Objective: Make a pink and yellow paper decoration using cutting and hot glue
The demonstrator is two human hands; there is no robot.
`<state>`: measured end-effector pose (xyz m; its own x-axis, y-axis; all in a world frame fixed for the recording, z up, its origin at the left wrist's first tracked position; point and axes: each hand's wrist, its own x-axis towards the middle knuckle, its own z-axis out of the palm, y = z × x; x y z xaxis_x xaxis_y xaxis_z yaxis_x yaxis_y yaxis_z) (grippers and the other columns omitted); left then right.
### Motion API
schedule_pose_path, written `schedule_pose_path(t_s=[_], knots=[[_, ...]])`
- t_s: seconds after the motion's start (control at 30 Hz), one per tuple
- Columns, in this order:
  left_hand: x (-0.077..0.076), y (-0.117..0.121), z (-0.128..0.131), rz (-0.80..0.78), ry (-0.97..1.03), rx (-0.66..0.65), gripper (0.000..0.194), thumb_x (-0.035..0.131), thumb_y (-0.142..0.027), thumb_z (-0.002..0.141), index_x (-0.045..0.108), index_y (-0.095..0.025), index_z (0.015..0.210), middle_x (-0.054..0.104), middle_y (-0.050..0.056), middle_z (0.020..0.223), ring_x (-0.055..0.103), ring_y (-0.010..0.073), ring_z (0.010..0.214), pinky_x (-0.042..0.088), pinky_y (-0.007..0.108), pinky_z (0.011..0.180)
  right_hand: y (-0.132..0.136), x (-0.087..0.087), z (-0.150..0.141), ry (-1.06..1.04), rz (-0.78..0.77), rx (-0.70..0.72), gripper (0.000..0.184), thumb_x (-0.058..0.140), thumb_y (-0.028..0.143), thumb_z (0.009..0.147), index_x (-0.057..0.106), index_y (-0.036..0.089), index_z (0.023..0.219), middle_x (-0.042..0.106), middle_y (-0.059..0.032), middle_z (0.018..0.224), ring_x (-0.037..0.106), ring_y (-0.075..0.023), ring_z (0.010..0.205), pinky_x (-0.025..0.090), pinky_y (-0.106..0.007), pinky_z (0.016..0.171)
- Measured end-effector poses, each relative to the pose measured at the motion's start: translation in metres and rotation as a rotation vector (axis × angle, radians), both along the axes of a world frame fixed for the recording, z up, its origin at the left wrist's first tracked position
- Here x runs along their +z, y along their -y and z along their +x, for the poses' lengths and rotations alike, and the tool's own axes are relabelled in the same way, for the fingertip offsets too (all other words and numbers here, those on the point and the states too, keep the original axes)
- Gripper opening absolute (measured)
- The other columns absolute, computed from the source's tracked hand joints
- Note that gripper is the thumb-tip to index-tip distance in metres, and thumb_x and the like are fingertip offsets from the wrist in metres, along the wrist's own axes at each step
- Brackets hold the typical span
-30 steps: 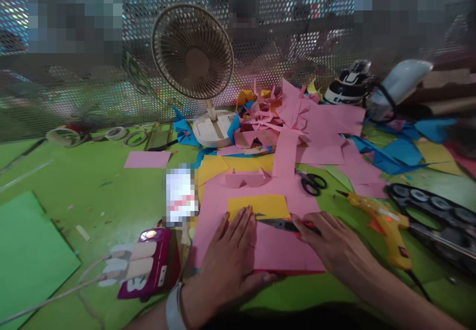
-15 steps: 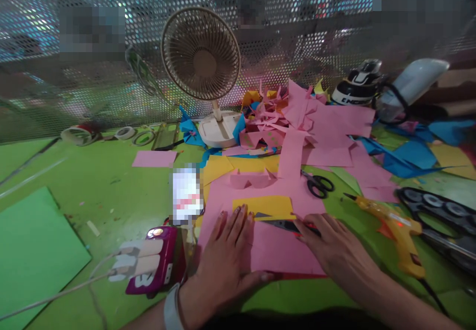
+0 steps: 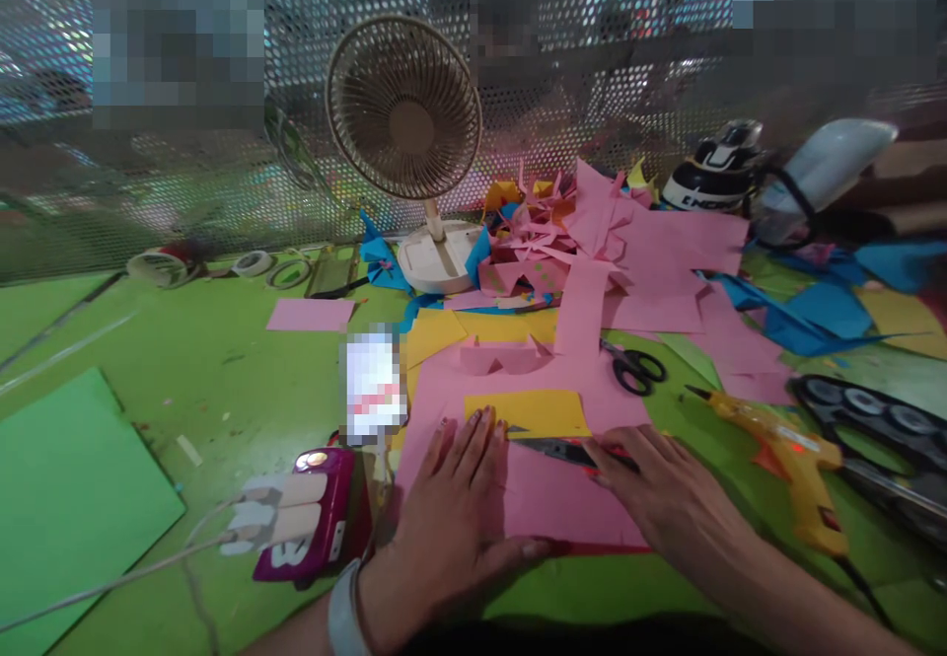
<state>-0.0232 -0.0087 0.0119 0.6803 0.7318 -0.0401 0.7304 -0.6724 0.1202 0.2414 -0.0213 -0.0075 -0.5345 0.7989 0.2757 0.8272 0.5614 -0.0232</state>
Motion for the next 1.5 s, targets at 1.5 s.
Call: schedule_pose_path(t_s=[1.5], knots=[[-0.001, 0.005, -0.006, 0.049, 0.051, 0.021, 0.094, 0.032, -0.074, 0.079, 0.022, -0.004, 0.141, 0.027, 0.021, 0.146, 0.02, 0.0337, 0.136, 0.019, 0.049, 0.11, -0.003, -0.001, -0.011, 0.045, -0.022, 0.051, 0.03, 0.047, 0.017, 0.088, 0.057, 0.016, 0.117, 0.057, -0.0098, 0.092, 0.053, -0.0231, 0.079, 0.044, -0.037, 0.064]])
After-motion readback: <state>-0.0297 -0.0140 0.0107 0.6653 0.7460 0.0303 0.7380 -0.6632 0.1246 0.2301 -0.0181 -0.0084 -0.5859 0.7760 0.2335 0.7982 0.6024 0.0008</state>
